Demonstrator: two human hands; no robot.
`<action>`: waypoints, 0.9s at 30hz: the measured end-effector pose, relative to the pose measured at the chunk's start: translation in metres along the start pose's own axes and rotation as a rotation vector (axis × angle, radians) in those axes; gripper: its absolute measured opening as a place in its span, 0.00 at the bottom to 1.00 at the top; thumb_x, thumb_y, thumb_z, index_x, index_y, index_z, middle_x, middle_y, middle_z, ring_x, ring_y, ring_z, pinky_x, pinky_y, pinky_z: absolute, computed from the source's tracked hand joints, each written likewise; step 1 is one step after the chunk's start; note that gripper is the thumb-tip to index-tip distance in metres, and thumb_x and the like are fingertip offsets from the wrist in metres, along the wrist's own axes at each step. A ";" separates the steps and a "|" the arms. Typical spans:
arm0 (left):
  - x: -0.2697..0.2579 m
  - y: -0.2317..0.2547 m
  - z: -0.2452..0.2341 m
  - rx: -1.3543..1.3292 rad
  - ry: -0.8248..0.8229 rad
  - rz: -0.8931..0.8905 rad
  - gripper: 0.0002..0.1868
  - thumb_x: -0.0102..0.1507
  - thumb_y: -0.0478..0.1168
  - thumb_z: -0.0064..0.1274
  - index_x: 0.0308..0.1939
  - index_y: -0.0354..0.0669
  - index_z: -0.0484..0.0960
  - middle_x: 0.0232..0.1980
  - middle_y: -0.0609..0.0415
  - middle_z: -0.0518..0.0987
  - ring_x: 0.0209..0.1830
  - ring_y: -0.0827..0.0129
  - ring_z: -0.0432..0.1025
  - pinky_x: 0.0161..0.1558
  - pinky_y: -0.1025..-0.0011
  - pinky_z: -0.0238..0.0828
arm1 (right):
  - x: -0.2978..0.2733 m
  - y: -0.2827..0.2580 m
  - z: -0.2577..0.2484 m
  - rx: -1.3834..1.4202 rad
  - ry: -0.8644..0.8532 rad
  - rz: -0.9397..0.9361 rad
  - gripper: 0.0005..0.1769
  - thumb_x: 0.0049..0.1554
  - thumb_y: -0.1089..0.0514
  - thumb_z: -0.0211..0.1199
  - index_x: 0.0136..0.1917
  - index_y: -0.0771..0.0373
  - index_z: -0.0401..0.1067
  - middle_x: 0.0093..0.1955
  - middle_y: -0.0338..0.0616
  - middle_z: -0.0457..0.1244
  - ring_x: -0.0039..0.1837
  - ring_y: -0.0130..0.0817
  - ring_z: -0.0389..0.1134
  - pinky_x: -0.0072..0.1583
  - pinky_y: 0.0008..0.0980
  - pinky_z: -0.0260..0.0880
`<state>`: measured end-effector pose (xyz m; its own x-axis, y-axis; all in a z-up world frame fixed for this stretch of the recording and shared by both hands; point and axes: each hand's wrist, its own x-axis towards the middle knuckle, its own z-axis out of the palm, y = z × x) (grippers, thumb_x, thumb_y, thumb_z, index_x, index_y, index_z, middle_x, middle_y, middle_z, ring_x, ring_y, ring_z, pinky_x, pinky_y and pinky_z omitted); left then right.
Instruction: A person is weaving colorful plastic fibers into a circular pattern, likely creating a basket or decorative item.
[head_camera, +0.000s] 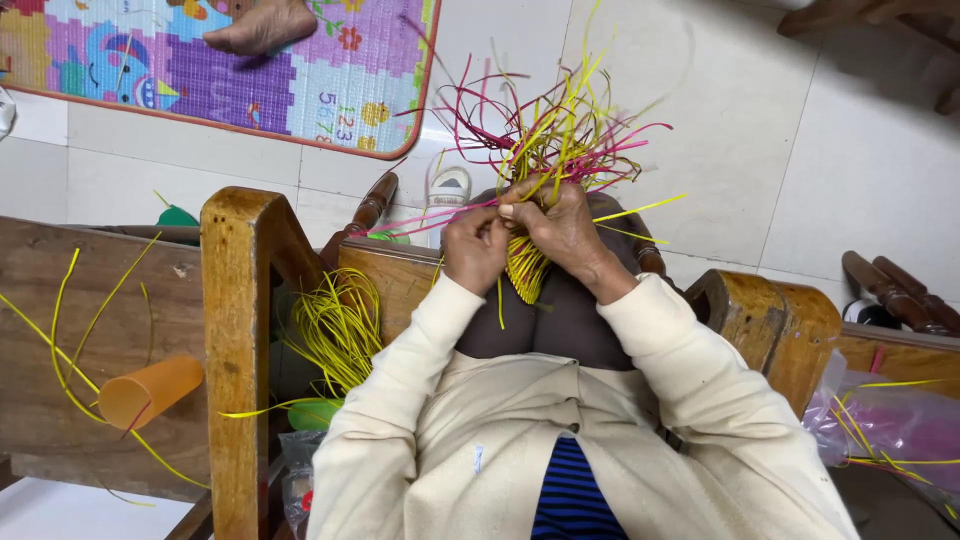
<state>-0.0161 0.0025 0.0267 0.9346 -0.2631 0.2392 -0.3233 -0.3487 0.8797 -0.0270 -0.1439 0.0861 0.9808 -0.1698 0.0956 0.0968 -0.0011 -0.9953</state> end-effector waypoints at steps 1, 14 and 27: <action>-0.001 -0.016 0.007 0.000 0.005 0.003 0.06 0.54 0.34 0.52 0.30 0.49 0.84 0.22 0.50 0.77 0.25 0.54 0.73 0.26 0.69 0.67 | 0.000 0.008 -0.004 -0.001 -0.004 -0.005 0.03 0.50 0.69 0.66 0.40 0.66 0.76 0.29 0.43 0.67 0.35 0.26 0.68 0.40 0.24 0.70; 0.006 -0.028 0.005 -0.418 -0.046 -0.453 0.07 0.53 0.30 0.49 0.29 0.40 0.84 0.15 0.54 0.73 0.15 0.78 0.66 0.19 0.79 0.63 | -0.008 0.000 -0.009 -0.330 -0.387 -0.139 0.03 0.48 0.71 0.63 0.36 0.66 0.73 0.33 0.55 0.63 0.38 0.54 0.65 0.43 0.46 0.66; -0.042 -0.049 -0.030 -0.794 0.204 -0.706 0.08 0.57 0.28 0.51 0.23 0.36 0.75 0.18 0.50 0.72 0.14 0.70 0.70 0.16 0.77 0.69 | -0.067 -0.039 -0.037 -0.058 -0.101 0.114 0.14 0.50 0.58 0.71 0.47 0.67 0.76 0.37 0.44 0.66 0.42 0.28 0.66 0.46 0.29 0.69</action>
<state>-0.0354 0.0572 -0.0142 0.9029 -0.0515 -0.4267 0.4177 0.3392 0.8429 -0.1026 -0.1691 0.1176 0.9972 -0.0721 -0.0199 -0.0232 -0.0452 -0.9987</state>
